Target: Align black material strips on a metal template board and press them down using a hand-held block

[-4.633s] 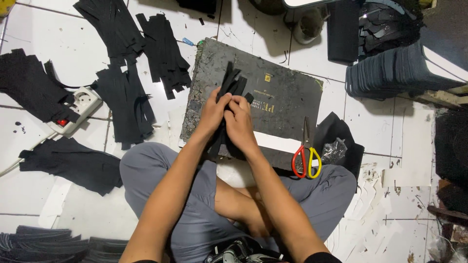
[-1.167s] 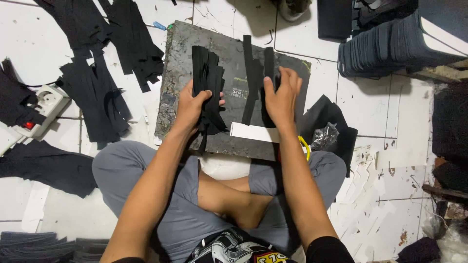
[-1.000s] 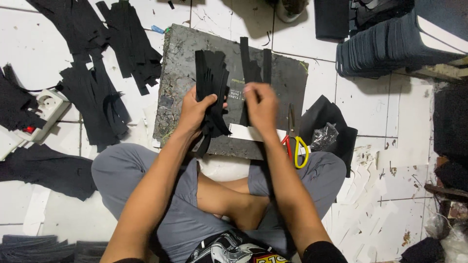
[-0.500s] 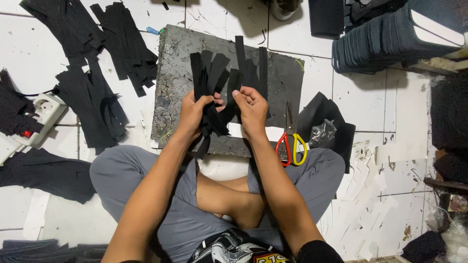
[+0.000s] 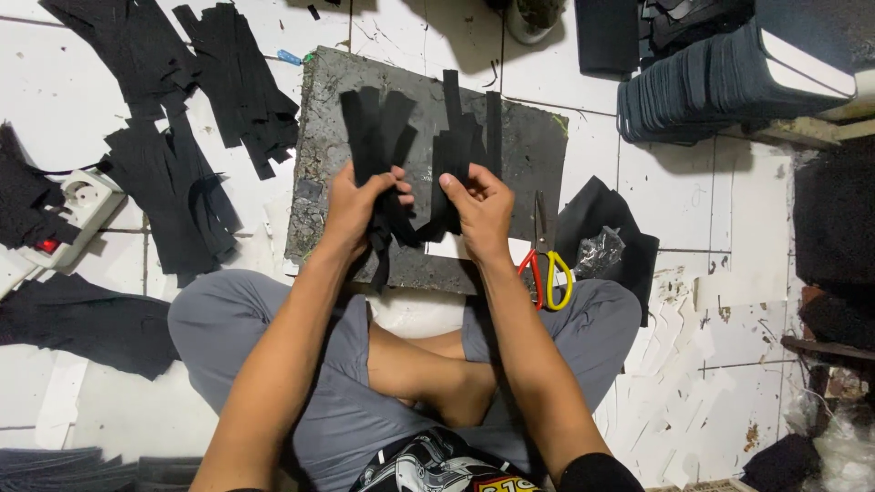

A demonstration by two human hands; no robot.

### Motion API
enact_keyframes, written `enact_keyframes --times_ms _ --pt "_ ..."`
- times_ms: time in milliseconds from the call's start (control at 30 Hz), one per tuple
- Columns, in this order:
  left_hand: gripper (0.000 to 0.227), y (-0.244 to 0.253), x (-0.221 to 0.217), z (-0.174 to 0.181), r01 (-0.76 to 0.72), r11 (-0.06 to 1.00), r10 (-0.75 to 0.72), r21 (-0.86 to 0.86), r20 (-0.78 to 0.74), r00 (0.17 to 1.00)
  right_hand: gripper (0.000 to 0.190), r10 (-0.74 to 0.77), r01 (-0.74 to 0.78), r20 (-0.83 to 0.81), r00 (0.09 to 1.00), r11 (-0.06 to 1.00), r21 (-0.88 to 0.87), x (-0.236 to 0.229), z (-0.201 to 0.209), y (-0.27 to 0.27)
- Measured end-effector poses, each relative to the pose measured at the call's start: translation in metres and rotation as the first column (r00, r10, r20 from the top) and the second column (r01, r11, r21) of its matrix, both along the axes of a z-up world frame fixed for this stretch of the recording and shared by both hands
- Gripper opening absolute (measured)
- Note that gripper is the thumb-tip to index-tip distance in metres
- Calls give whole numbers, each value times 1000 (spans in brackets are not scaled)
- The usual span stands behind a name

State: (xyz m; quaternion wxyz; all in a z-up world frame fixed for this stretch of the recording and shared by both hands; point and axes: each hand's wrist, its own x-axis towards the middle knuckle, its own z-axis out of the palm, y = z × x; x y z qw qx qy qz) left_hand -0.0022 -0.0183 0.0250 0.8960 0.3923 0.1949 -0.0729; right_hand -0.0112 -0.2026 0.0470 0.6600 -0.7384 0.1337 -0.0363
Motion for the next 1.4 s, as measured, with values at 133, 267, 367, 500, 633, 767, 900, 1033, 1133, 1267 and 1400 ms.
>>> enact_keyframes --times_ms 133,267,367,500,633,767,900,1033,1133,1267,1400 --pt "29 -13 -10 -4 70 989 -83 131 92 992 19 -2 2 -2 1000 1000 -18 3 -14 13" --pt "34 -8 -10 -12 59 956 -98 286 124 987 19 -4 5 -26 1000 1000 24 7 -24 28" --pt "31 -5 -9 -13 31 955 -71 295 124 990 19 -19 28 -59 998 987 161 7 -18 41" --pt "29 -6 -7 -19 -1 967 -30 254 116 993 20 -28 47 -74 997 962 270 6 -11 51" --pt "30 -5 -7 -17 -7 963 -29 269 131 991 19 -27 47 -76 997 961 273 6 -6 53" --pt "30 -5 -7 -18 -11 958 -32 288 142 989 20 -32 50 -62 998 943 329 4 -13 50" --pt "31 -7 -5 -28 -20 956 -28 293 159 987 20 -58 73 -50 997 914 398 3 -12 52" --pt "31 -7 -8 -16 -23 964 -17 265 148 989 19 -62 68 -28 998 924 377 5 -18 49" --pt "35 -8 -10 -16 -1 964 -45 264 169 984 20 -86 89 -24 996 940 329 7 -22 46" --pt "35 -9 -9 -16 -24 969 -14 247 152 988 24 -95 92 -3 995 955 282 5 -2 52" --pt "40 -6 -6 -31 10 952 -67 306 178 982 27 -112 104 13 994 949 298 4 4 54"
